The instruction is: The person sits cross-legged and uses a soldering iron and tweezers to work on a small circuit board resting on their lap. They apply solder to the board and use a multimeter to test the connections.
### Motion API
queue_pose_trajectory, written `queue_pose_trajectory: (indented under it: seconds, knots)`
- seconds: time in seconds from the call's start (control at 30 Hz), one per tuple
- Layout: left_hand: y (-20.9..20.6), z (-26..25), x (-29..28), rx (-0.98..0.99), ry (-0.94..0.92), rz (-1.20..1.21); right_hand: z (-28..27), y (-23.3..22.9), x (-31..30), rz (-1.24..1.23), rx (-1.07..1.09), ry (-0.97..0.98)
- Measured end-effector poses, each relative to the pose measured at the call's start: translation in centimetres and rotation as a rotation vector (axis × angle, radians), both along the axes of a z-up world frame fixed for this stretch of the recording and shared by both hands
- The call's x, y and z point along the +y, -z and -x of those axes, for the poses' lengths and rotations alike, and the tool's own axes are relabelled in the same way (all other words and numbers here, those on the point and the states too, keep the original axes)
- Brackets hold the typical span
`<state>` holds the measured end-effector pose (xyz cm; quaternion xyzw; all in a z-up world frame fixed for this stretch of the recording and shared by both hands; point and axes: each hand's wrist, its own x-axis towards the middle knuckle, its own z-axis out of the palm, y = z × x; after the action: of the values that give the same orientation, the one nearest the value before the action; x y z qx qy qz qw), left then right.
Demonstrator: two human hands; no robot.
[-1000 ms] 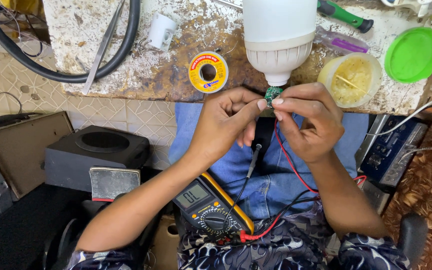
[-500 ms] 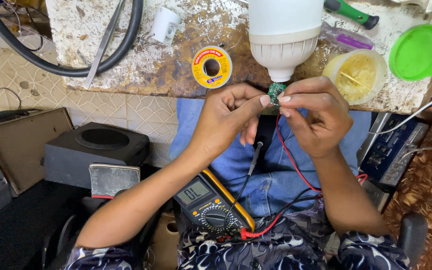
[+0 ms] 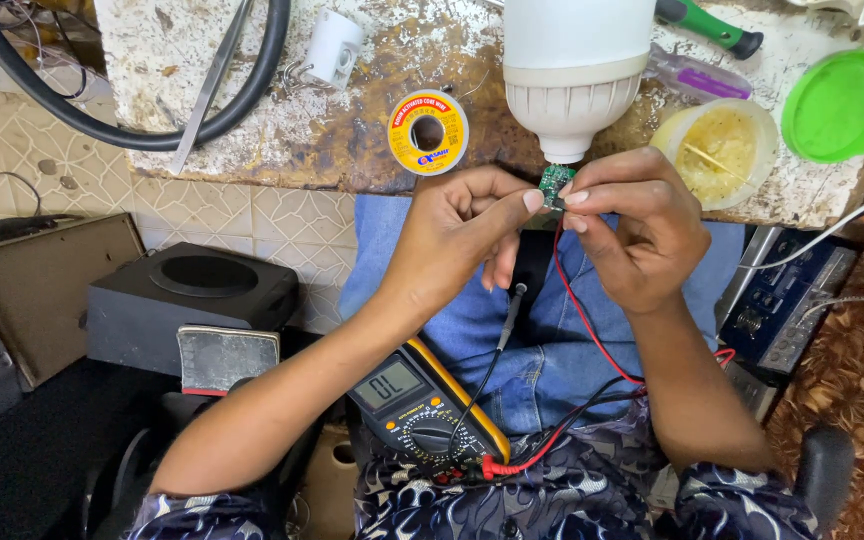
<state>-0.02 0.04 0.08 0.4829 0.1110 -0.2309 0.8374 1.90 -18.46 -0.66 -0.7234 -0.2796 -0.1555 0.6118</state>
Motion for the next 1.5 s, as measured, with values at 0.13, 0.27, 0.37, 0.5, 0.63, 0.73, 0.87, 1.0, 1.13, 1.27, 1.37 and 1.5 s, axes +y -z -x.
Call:
queue_pose_trajectory:
  seconds: [0.13, 0.27, 0.37, 0.5, 0.63, 0.73, 0.87, 1.0, 1.13, 1.27, 1.37, 1.5]
  knots:
    - [0.07, -0.03, -0.04, 0.000, 0.008, 0.005, 0.02, -0.01, 0.00, -0.003, 0.004, 0.002]
    - [-0.04, -0.04, -0.03, -0.003, 0.006, -0.001, -0.01, 0.04, -0.06, -0.006, -0.005, -0.002]
    - [0.01, -0.03, -0.02, -0.004, 0.005, -0.006, -0.03, -0.06, 0.02, -0.006, -0.007, -0.002]
    - [0.00, -0.05, 0.02, -0.002, 0.011, -0.008, 0.02, -0.11, -0.01, -0.007, -0.005, -0.004]
    - [0.03, -0.08, 0.01, -0.005, 0.013, -0.007, 0.01, -0.18, 0.12, 0.000, -0.007, 0.002]
    - [0.04, -0.07, -0.01, -0.001, 0.010, -0.003, 0.04, -0.22, 0.13, 0.009, -0.003, -0.002]
    - [0.13, -0.04, -0.08, 0.016, 0.005, 0.011, -0.02, -0.20, 0.16, 0.012, -0.012, 0.000]
    - [0.16, 0.01, -0.09, 0.035, -0.004, 0.028, -0.12, 0.02, 0.26, -0.002, -0.033, 0.001]
    - [0.04, -0.07, -0.08, 0.032, -0.006, 0.029, -0.07, -0.03, 0.33, -0.004, -0.023, 0.007]
    - [-0.06, -0.11, -0.09, 0.044, -0.009, 0.038, -0.06, 0.28, 0.21, 0.023, -0.063, 0.030]
    - [-0.09, -0.08, -0.09, 0.047, -0.012, 0.044, 0.03, 0.41, 0.13, 0.026, -0.060, 0.035]
    - [-0.08, -0.12, -0.06, 0.049, -0.015, 0.058, -0.01, 0.50, 0.09, 0.026, -0.064, 0.037]
